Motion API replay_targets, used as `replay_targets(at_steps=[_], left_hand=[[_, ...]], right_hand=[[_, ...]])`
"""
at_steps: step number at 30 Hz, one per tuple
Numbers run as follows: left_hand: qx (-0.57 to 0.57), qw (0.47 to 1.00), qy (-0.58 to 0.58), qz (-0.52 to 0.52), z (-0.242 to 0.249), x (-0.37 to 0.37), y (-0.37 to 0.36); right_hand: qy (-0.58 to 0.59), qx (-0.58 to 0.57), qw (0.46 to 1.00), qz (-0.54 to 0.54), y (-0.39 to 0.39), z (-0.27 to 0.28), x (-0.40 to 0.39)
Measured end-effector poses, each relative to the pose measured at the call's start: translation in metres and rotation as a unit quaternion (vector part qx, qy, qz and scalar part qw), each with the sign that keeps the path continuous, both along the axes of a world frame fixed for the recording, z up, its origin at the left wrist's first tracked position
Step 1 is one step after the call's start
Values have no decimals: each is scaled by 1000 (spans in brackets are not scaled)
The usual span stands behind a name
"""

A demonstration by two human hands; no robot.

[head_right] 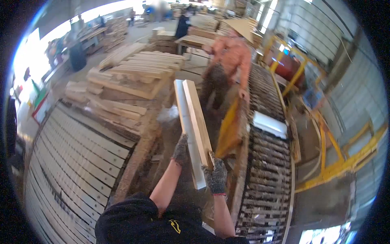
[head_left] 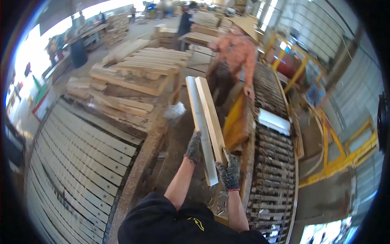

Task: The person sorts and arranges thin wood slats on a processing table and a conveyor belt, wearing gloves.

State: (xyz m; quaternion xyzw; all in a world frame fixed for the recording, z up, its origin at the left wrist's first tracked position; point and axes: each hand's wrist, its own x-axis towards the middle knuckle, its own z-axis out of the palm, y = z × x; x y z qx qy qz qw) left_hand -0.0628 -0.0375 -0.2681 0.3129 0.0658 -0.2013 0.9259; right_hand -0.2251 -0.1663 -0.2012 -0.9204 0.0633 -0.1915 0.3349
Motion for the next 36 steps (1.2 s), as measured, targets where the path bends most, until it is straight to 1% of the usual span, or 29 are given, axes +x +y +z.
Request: replay_targets(at_steps=[1,2,4,5,8,9,10,12,13,15,16,18,20,21,22,24,25,26,27,29,30,31,32,33,34,36], left_hand=[[-10,1000,0,2,16,2,27],[-39,999,2,23,15,18,53],[-99,993,12,61,-5,45,97],[-182,982,-41,27,-18,61,121],[-251,960,-118,-28,-53,102,198],[-149,986,-70,41,-41,99,230],[-76,992,-64,79,-42,101,262],[71,987,-40,141,-49,97,329],[111,981,-32,153,-46,95,359],[192,965,-11,177,-34,84,416],[276,948,3,157,-26,78,447],[434,893,39,111,-18,60,504],[608,786,61,97,-28,41,552],[686,720,69,80,-32,30,571],[729,678,79,45,-28,19,587],[802,591,81,-33,-24,2,609],[822,563,84,-25,-44,-7,616],[841,534,87,-16,-77,-20,621],[859,503,93,-8,-110,-36,623],[907,417,54,37,-174,-70,614],[926,372,33,65,-191,-82,611],[887,454,40,79,-187,-91,612],[875,475,66,63,-184,-102,611],[864,493,94,48,-180,-112,615],[853,506,122,39,-175,-119,625],[872,459,167,46,-176,-157,643]], right_hand=[[-67,-36,997,21,29,-3,22],[-65,-32,997,37,59,-2,43],[-51,-25,996,65,121,4,74],[-57,-55,994,74,153,4,87],[-92,-110,983,115,235,-3,121],[-89,-117,979,140,259,-6,129],[-81,-122,975,168,284,-7,136],[-59,-130,966,216,326,-10,138],[-58,-137,955,257,339,-25,143],[9,-95,949,301,366,-33,144],[45,-73,942,325,380,-37,144],[118,-83,928,344,394,-49,143],[182,-94,915,349,408,-63,143],[199,-82,901,377,413,-69,143],[216,-71,888,400,416,-74,144],[247,-46,867,430,421,-87,145],[261,-30,858,442,426,-100,146],[274,-14,847,455,430,-112,146],[270,-33,843,463,436,-122,148],[262,-70,831,485,452,-142,154],[280,-72,830,476,460,-154,162],[294,-77,831,465,468,-163,174],[314,-80,832,450,470,-171,178],[330,15,854,401,480,-170,183],[291,30,872,392,484,-183,198],[216,64,901,370,479,-230,231]])
